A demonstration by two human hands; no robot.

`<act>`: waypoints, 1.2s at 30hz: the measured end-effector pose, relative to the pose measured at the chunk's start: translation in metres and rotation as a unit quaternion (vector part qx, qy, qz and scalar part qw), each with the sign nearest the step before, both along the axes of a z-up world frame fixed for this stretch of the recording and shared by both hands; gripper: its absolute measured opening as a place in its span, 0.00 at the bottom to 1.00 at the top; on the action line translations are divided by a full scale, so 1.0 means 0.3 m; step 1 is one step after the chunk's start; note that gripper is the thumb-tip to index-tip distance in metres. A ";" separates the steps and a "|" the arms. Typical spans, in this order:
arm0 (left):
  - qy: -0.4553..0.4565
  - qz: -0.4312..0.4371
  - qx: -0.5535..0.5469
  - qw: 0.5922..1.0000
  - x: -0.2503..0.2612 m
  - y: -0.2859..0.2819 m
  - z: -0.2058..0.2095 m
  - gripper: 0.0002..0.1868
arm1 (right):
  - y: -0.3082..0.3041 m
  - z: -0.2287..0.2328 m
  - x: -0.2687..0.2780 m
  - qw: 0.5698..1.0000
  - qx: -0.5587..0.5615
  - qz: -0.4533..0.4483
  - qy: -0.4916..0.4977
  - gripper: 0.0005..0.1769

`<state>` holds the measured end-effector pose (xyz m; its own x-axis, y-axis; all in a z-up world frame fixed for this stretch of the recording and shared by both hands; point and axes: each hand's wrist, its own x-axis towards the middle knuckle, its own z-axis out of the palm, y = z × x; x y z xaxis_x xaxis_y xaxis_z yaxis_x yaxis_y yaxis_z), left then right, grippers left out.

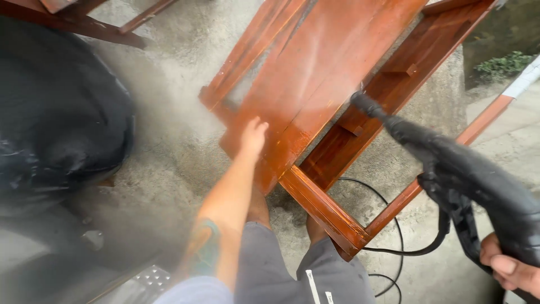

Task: Power washing wooden outdoor furniture including a bench and chairs.

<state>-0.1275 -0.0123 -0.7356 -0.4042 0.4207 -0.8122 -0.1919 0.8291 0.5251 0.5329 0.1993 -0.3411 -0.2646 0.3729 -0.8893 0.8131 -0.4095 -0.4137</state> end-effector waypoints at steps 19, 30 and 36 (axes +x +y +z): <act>-0.093 -0.377 0.118 0.914 0.786 0.345 1.104 0.47 | 0.167 0.118 -0.432 0.922 0.291 -0.241 0.084 0.15; -0.045 -0.343 0.006 0.938 0.963 0.571 0.962 0.36 | -0.015 0.273 -0.153 0.888 0.255 -0.324 0.202 0.11; 0.041 -0.337 -0.011 0.941 1.024 0.577 0.916 0.28 | 0.055 0.404 -0.368 0.888 0.249 -0.333 0.197 0.19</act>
